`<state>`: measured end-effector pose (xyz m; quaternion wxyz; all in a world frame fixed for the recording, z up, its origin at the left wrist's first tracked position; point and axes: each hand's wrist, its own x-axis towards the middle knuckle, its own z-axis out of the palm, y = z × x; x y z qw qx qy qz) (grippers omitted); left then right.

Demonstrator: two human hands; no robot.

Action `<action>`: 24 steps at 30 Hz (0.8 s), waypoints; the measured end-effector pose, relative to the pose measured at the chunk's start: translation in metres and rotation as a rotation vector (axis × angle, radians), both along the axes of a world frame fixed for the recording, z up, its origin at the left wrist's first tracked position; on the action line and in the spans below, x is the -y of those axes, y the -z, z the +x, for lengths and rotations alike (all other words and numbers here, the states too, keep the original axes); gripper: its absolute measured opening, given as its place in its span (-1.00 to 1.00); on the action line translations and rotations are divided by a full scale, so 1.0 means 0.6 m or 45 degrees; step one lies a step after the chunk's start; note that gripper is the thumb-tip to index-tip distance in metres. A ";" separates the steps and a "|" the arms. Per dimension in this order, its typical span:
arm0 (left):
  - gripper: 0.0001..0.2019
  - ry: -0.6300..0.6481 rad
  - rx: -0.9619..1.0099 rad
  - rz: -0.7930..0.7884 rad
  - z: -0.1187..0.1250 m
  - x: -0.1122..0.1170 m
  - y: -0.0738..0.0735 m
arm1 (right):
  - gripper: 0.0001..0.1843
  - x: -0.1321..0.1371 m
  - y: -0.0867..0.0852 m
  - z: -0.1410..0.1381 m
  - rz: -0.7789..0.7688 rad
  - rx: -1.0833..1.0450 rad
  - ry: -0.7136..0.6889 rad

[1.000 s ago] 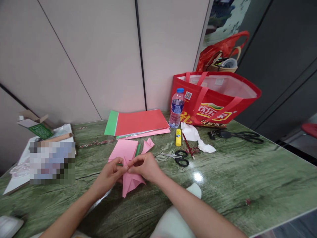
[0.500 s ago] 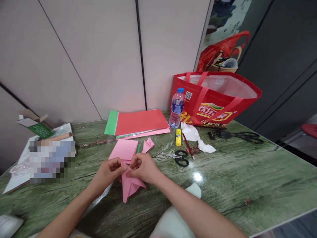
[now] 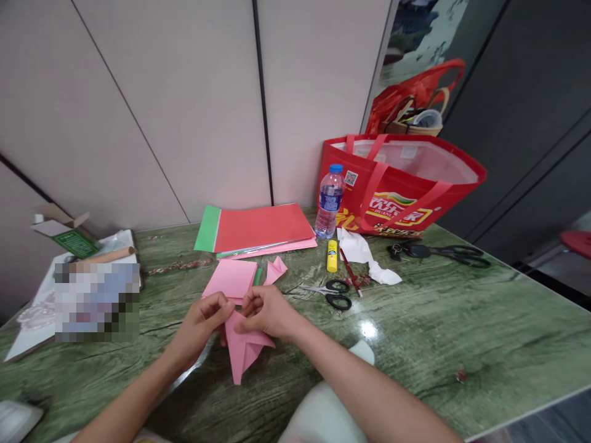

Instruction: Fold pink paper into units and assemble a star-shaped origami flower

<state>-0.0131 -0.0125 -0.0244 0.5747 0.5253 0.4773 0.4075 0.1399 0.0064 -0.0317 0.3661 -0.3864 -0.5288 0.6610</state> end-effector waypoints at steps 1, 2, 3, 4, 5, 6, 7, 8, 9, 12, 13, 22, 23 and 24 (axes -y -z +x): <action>-0.70 -0.009 -0.045 0.022 0.000 0.000 -0.001 | -0.63 0.000 0.001 0.000 0.005 -0.012 -0.008; -0.71 -0.015 -0.093 0.043 0.000 -0.001 -0.001 | -0.64 0.001 0.002 0.000 0.011 -0.022 -0.017; -0.72 -0.016 -0.140 0.064 0.000 -0.002 -0.002 | -0.66 0.001 0.004 -0.001 0.017 -0.030 -0.027; -0.72 -0.013 -0.181 0.083 -0.001 -0.002 -0.003 | -0.69 0.002 0.005 -0.001 0.020 -0.032 -0.036; -0.72 -0.008 -0.214 0.099 -0.002 -0.003 -0.003 | -0.71 0.002 0.007 -0.001 0.025 -0.030 -0.042; -0.71 -0.003 -0.237 0.111 -0.002 -0.004 -0.003 | -0.73 0.003 0.009 -0.002 0.030 -0.023 -0.042; -0.71 -0.003 -0.253 0.120 -0.003 -0.005 -0.003 | -0.74 0.003 0.010 -0.002 0.038 -0.014 -0.033; -0.71 -0.004 -0.268 0.122 -0.004 -0.006 -0.003 | -0.74 0.003 0.012 -0.003 0.047 -0.004 -0.023; -0.70 -0.006 -0.282 0.116 -0.004 -0.007 -0.003 | -0.75 0.003 0.013 -0.003 0.056 0.004 -0.012; -0.68 -0.017 -0.305 0.079 -0.005 -0.008 0.000 | -0.74 0.002 0.017 -0.004 0.084 0.017 0.026; -0.68 -0.019 -0.298 0.071 -0.006 -0.008 0.001 | -0.74 0.002 0.018 -0.004 0.098 0.021 0.030; -0.65 -0.085 -0.158 0.013 -0.006 -0.008 0.007 | -0.74 0.001 0.012 -0.002 0.221 0.090 -0.021; -0.65 -0.091 -0.162 0.008 -0.006 -0.008 0.008 | -0.72 0.001 0.010 -0.002 0.224 0.103 -0.006; -0.65 -0.096 -0.167 0.005 -0.005 -0.008 0.008 | -0.70 0.000 0.008 -0.003 0.222 0.112 0.003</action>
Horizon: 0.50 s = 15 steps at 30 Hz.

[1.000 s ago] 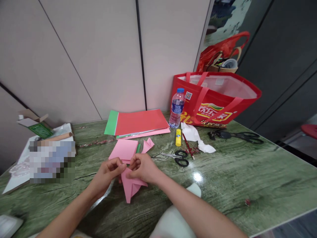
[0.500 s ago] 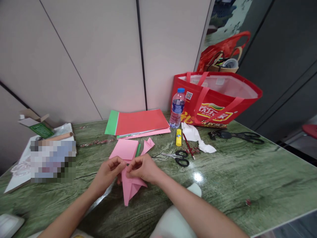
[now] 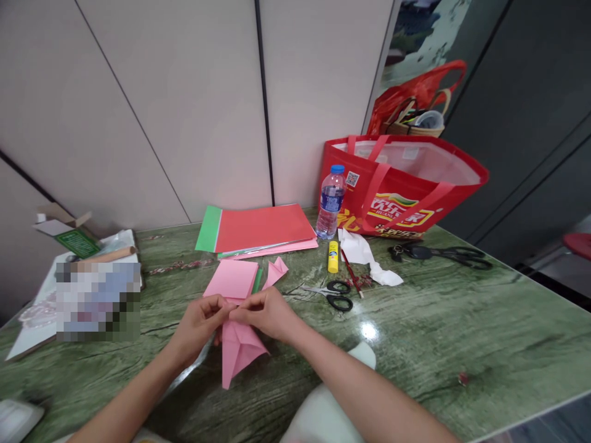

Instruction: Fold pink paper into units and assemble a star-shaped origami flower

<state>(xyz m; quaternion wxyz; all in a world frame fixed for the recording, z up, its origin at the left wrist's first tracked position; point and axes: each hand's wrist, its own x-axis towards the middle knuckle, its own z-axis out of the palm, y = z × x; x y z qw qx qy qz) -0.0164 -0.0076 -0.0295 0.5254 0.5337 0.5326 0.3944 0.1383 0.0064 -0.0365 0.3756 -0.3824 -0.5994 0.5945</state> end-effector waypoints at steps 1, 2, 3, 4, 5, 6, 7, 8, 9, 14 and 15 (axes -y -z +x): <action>-0.66 -0.005 -0.004 -0.002 0.000 0.000 0.001 | -0.69 -0.001 -0.001 -0.001 -0.002 0.004 0.006; -0.66 -0.007 -0.004 -0.004 0.000 0.001 0.001 | -0.68 -0.002 -0.002 -0.002 -0.003 0.006 0.006; -0.66 -0.009 -0.003 -0.010 0.000 0.001 0.002 | -0.68 -0.003 -0.002 -0.003 -0.007 0.007 0.006; -0.66 -0.007 -0.001 -0.019 -0.001 0.001 0.002 | -0.69 -0.003 -0.001 -0.003 -0.012 0.009 0.005; -0.66 -0.003 0.003 -0.029 -0.002 0.001 0.001 | -0.69 -0.004 -0.001 -0.004 -0.016 0.012 0.001; -0.66 -0.002 0.012 -0.037 -0.005 -0.001 0.000 | -0.70 -0.004 0.000 -0.003 -0.019 0.016 -0.002; -0.66 -0.011 0.026 -0.039 -0.008 -0.004 -0.001 | -0.72 -0.005 0.001 -0.003 -0.018 0.022 -0.004; -0.66 -0.026 0.038 -0.033 -0.012 -0.007 -0.003 | -0.73 -0.005 0.002 -0.001 -0.017 0.026 -0.007; -0.66 -0.063 0.061 -0.020 -0.017 -0.011 -0.005 | -0.74 -0.005 0.003 0.000 -0.014 0.030 -0.010; -0.66 -0.155 0.096 0.032 -0.035 -0.027 -0.016 | -0.78 -0.005 0.003 0.005 -0.018 0.037 -0.001; -0.66 -0.147 0.094 0.032 -0.036 -0.027 -0.017 | -0.78 -0.005 0.002 0.004 -0.026 0.038 0.009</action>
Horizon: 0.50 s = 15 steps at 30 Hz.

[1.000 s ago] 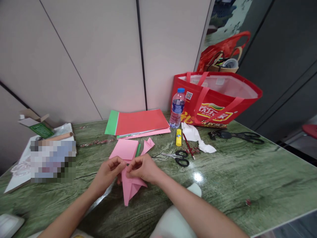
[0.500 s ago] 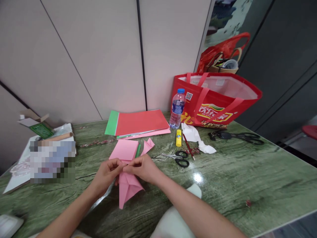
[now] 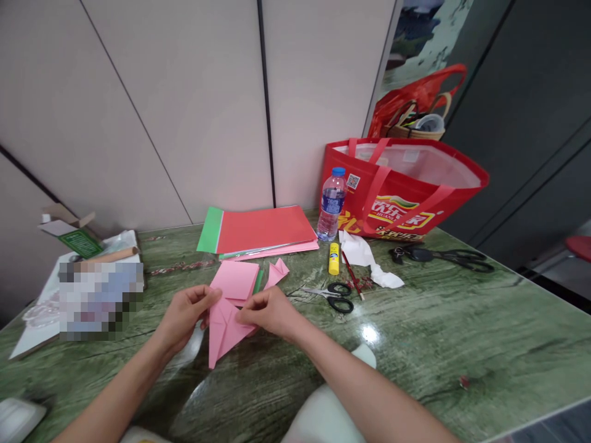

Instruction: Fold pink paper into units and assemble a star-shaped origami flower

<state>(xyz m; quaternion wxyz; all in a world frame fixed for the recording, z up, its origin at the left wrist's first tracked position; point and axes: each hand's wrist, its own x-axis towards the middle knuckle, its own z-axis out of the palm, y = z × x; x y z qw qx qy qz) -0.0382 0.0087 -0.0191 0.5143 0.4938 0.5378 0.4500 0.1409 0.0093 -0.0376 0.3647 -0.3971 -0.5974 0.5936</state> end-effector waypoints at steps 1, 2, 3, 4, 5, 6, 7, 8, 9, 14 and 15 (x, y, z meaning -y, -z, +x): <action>-0.66 0.005 -0.006 0.003 0.000 0.000 0.000 | -0.79 0.000 -0.001 0.000 -0.010 0.000 0.010; -0.66 0.009 -0.015 0.007 0.000 0.000 0.000 | -0.79 0.000 -0.002 -0.001 -0.020 -0.001 0.018; -0.67 0.008 -0.026 0.014 0.001 0.001 0.001 | -0.80 0.000 -0.003 -0.001 -0.027 -0.002 0.023; -0.67 0.006 -0.038 0.023 0.001 0.001 0.002 | -0.80 0.000 -0.004 -0.001 -0.030 -0.003 0.024; -0.67 0.002 -0.049 0.029 0.002 0.001 0.003 | -0.81 0.000 -0.005 -0.001 -0.029 -0.005 0.025; -0.67 -0.002 -0.054 0.033 0.002 0.001 0.004 | -0.81 0.000 -0.005 -0.001 -0.026 -0.006 0.026; -0.67 -0.004 -0.052 0.033 0.002 0.001 0.004 | -0.82 0.000 -0.005 -0.001 -0.019 -0.005 0.026; -0.68 -0.004 -0.044 0.031 0.001 0.001 0.005 | -0.82 0.001 -0.005 -0.001 -0.011 -0.003 0.026; -0.68 -0.002 -0.032 0.028 0.001 0.000 0.005 | -0.81 0.001 -0.004 0.000 -0.001 0.001 0.026; -0.70 0.019 -0.016 0.034 0.000 0.001 0.004 | -0.79 0.000 -0.002 0.000 0.024 0.018 0.014; -0.70 0.024 -0.019 0.033 0.001 0.001 0.004 | -0.79 0.000 -0.002 0.000 0.021 0.016 0.013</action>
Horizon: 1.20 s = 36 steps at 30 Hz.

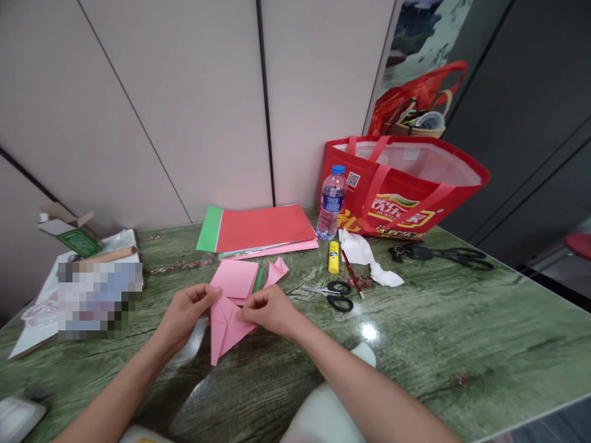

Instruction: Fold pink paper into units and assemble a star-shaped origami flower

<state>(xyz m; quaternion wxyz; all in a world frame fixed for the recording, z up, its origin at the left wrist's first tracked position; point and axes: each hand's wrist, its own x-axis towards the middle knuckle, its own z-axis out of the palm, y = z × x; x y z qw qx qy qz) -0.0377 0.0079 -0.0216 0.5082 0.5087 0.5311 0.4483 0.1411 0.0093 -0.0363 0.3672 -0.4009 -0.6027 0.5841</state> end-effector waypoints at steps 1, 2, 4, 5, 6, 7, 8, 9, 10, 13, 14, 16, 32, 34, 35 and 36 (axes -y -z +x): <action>-0.70 0.003 0.000 -0.004 0.001 0.000 0.001 | -0.78 0.000 0.000 0.000 -0.003 -0.005 0.002; -0.70 0.006 0.002 -0.010 0.001 0.000 0.001 | -0.78 0.000 -0.001 0.000 -0.008 -0.015 0.004; -0.69 -0.019 0.010 -0.018 0.000 -0.003 0.002 | -0.76 0.001 -0.003 -0.001 -0.067 -0.048 -0.007; -0.68 -0.045 0.014 -0.016 -0.003 -0.006 0.002 | -0.74 0.002 -0.004 -0.001 -0.118 -0.067 -0.020; -0.68 -0.081 0.018 -0.009 -0.007 -0.009 0.002 | -0.73 0.003 -0.005 0.000 -0.172 -0.087 -0.034; -0.67 -0.128 0.021 0.000 -0.012 -0.013 0.000 | -0.71 0.004 -0.006 0.000 -0.221 -0.104 -0.045; -0.67 -0.163 0.028 0.013 -0.019 -0.017 -0.003 | -0.70 0.004 -0.006 0.000 -0.255 -0.118 -0.050; -0.67 -0.220 0.039 0.031 -0.026 -0.021 -0.007 | -0.69 0.004 -0.006 0.000 -0.273 -0.128 -0.048; -0.67 -0.255 0.054 0.040 -0.033 -0.025 -0.011 | -0.68 0.004 -0.005 0.000 -0.275 -0.135 -0.040; -0.66 -0.273 0.084 0.054 -0.046 -0.032 -0.021 | -0.69 0.001 0.002 -0.001 -0.257 -0.135 0.001; -0.66 -0.251 0.088 0.043 -0.047 -0.032 -0.023 | -0.69 -0.001 0.005 -0.001 -0.244 -0.122 0.023; -0.66 -0.171 0.084 -0.002 -0.043 -0.029 -0.024 | -0.71 -0.005 0.010 -0.002 -0.205 -0.087 0.065; -0.69 0.232 -0.028 -0.165 -0.010 -0.005 -0.005 | -0.87 0.012 -0.004 -0.001 0.316 -0.047 -0.229; -0.68 0.257 0.001 -0.173 -0.006 -0.001 -0.005 | -0.88 0.009 0.001 -0.002 0.340 -0.052 -0.150; -0.67 0.273 0.008 -0.171 -0.004 0.000 -0.005 | -0.88 0.007 0.004 -0.002 0.344 -0.065 -0.106; -0.66 0.285 0.003 -0.164 -0.003 0.002 -0.005 | -0.87 0.006 0.006 -0.002 0.345 -0.081 -0.069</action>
